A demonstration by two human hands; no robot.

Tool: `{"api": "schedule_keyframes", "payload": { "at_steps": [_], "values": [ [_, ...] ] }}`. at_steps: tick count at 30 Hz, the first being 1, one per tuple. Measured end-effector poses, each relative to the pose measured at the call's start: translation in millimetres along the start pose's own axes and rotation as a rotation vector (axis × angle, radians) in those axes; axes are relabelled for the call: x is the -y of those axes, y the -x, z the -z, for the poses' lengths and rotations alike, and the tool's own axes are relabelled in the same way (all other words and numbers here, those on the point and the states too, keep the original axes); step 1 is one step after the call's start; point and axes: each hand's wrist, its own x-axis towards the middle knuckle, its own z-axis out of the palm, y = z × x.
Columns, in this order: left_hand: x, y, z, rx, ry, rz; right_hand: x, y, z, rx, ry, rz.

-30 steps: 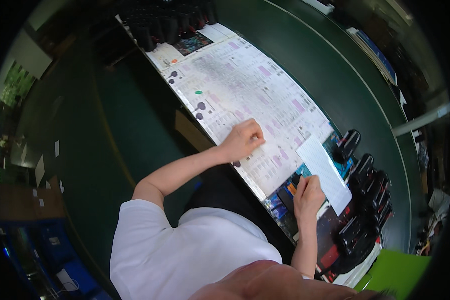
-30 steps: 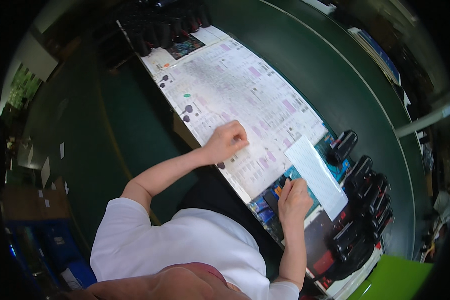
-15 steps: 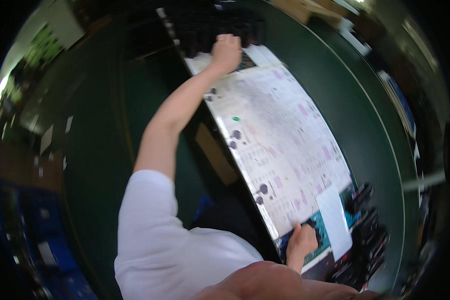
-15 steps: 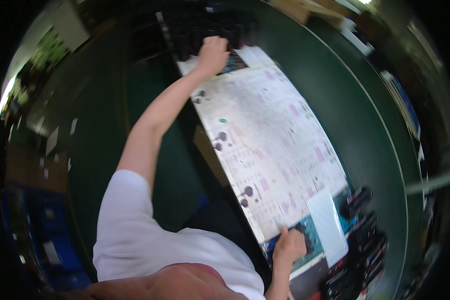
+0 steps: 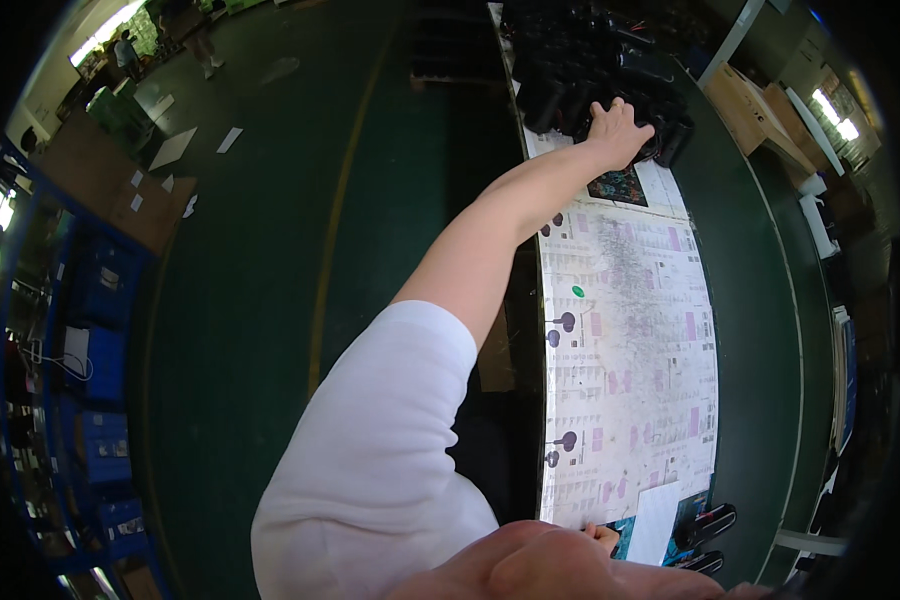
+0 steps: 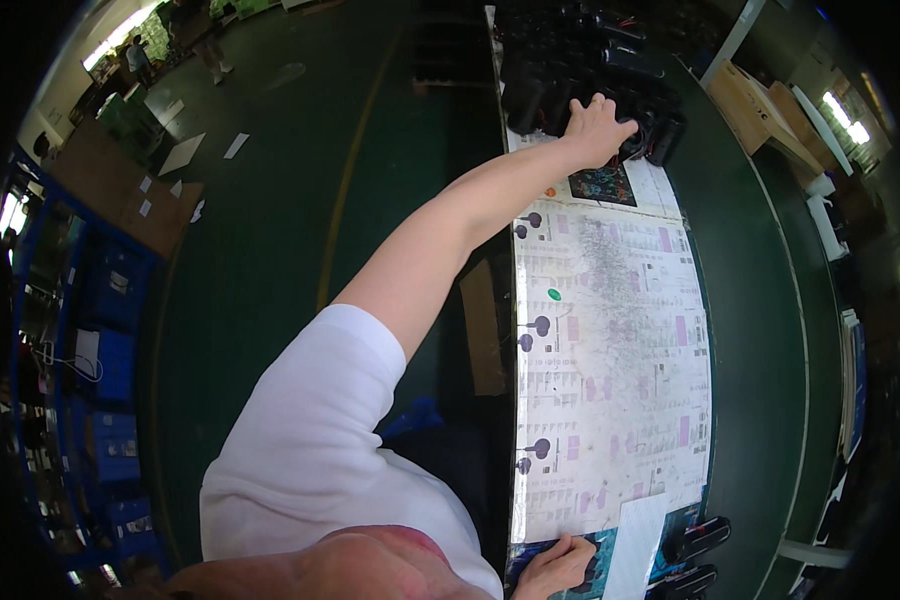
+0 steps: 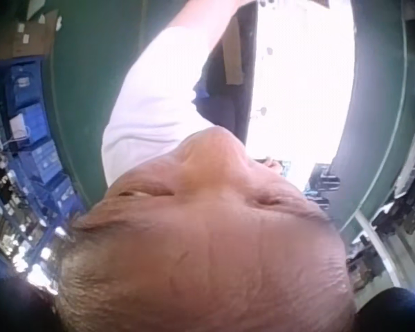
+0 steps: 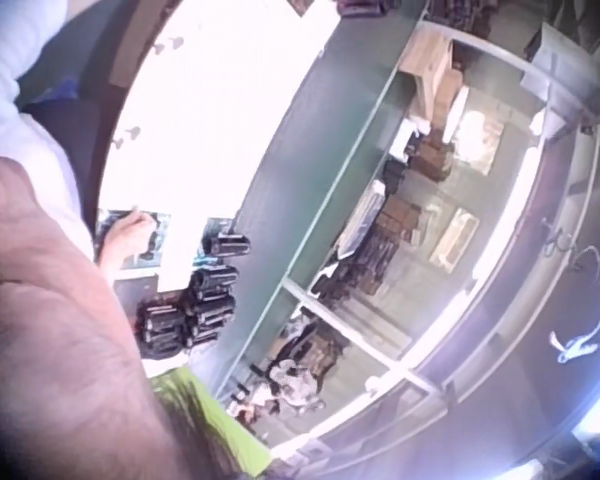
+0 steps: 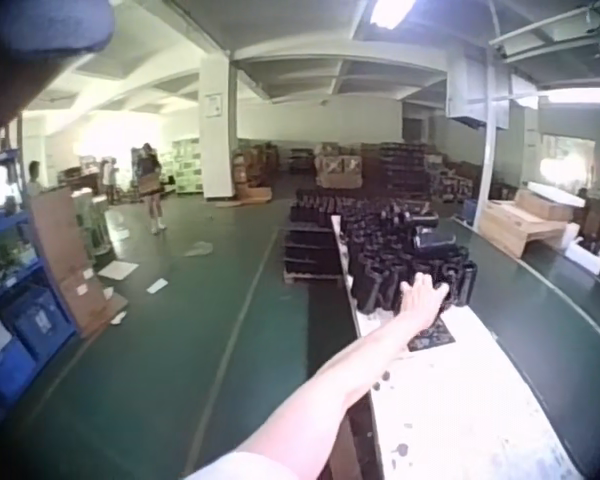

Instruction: Assembling and inspecting printer toner cartridges at a workbench by pulling protective strips and checking components.

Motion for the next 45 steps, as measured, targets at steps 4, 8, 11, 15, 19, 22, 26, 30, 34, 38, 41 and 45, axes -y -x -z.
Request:
{"api": "schedule_keyframes", "payload": {
  "at_steps": [4, 8, 11, 15, 19, 22, 26, 30, 34, 38, 41, 45],
  "values": [
    [-11, 25, 14, -0.025, 0.103, -0.127, -1, -1, 2, -0.045, 0.011, 0.076],
    [-70, 68, 51, -0.024, 0.224, -0.322, 2, 3, 10, -0.082, 0.018, 0.130],
    [-116, 108, 85, 0.032, 0.422, -0.387, 8, -5, 19, -0.199, 0.078, 0.362],
    [-179, 156, 93, 0.069, 0.579, -0.468, 10, 7, 16, -0.253, -0.107, 0.216],
    [-223, 195, 64, 0.033, 0.541, -0.652, 13, 30, 21, -0.300, -0.290, 0.131],
    [-209, 196, 60, 0.026, 0.526, -0.631, 9, 40, 30, -0.255, -0.391, 0.122],
    [-211, 197, 82, -0.073, 0.355, -0.637, 15, 63, 68, -0.134, -0.613, -0.065],
    [-218, 191, 78, -0.104, 0.300, -0.668, 5, 83, 86, -0.067, -0.629, -0.128],
    [-224, 199, 89, -0.210, 0.085, -0.691, -8, 90, 94, -0.061, -0.752, -0.277],
    [-238, 200, 81, -0.202, 0.146, -0.695, -16, 97, 95, 0.006, -0.732, -0.348],
    [-248, 203, 80, -0.094, 0.246, -0.671, -20, 102, 95, 0.000, -0.856, -0.420],
    [-244, 213, 86, -0.288, 0.080, -0.808, -54, 119, 128, 0.052, -1.334, -0.234]
  ]
}}
